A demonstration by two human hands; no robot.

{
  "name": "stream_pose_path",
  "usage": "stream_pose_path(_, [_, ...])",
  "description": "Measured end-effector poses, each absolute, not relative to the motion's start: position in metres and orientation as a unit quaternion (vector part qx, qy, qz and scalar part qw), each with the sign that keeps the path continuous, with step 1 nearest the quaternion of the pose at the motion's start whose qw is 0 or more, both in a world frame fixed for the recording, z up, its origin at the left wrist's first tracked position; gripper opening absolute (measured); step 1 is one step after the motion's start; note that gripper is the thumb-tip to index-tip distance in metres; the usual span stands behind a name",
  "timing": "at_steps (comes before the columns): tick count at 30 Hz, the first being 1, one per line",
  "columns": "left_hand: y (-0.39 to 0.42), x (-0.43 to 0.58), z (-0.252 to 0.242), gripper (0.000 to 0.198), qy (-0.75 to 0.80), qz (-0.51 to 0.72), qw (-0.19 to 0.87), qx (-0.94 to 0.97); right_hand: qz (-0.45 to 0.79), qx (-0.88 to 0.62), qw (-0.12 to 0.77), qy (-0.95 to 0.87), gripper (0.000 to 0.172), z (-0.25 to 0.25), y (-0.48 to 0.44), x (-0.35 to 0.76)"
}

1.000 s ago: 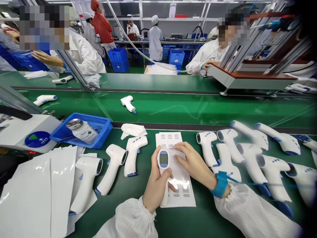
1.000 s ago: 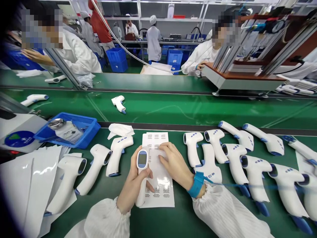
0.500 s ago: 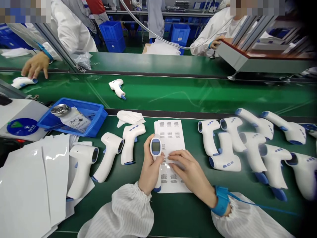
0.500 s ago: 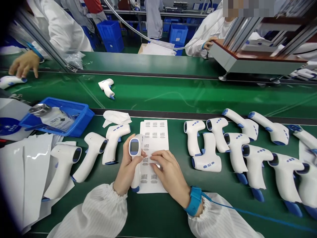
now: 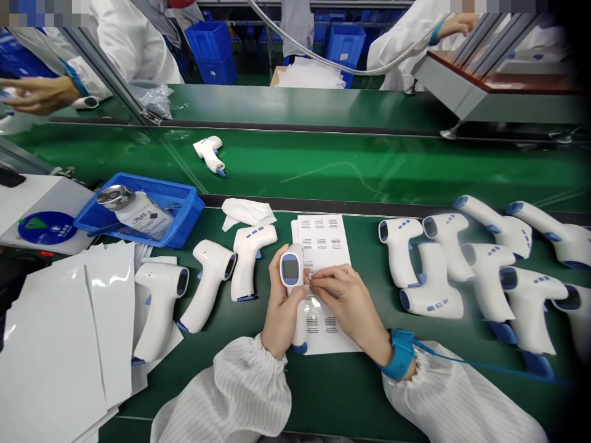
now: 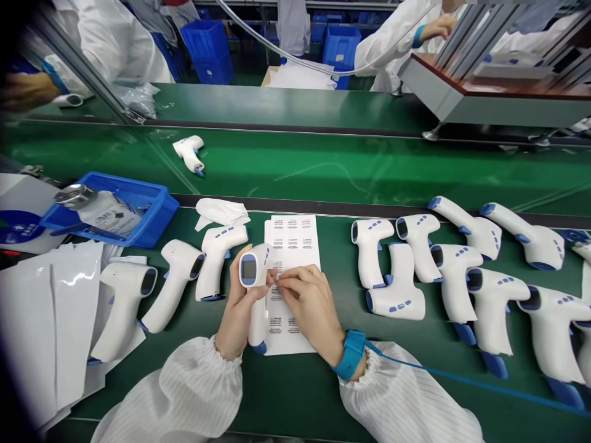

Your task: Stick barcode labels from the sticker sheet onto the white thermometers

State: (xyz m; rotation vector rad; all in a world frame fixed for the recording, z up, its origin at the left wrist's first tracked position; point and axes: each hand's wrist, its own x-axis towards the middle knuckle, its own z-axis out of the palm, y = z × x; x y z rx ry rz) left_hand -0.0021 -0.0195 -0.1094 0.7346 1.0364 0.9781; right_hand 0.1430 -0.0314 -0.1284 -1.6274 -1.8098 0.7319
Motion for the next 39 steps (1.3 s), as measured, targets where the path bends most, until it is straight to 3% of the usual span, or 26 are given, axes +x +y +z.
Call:
stream_pose_path(7, [-0.017,-0.001,-0.110,0.062,0.469,0.444,0.688,0.331,0.291,-0.637,0.265,-0.663,0.010,-0.127,-0.019,0.139])
stream_pose_path(13, [-0.016,-0.003,-0.108,0.065,0.467,0.442,0.696,0.319,0.281,-0.618,0.315,-0.664,0.014,-0.129,-0.027,0.150])
stream_pose_path(26, [-0.014,-0.002,-0.107,0.065,0.474,0.444,0.684,0.332,0.289,-0.647,0.291,-0.643,0.011,-0.127,-0.022,0.137])
stream_pose_path(29, [-0.013,-0.002,-0.107,0.066,0.478,0.439,0.680,0.341,0.341,-0.612,0.305,-0.645,0.015,-0.118,-0.024,0.139])
stream_pose_path(35, [-0.012,-0.002,-0.097,0.070,0.491,0.408,0.681,0.360,0.670,-0.427,0.247,-0.555,0.011,-0.077,-0.046,0.160])
stream_pose_path(39, [-0.023,0.006,-0.090,0.072,0.463,0.376,0.705,0.384,0.601,-0.485,0.307,-0.556,0.009,-0.062,-0.047,0.168])
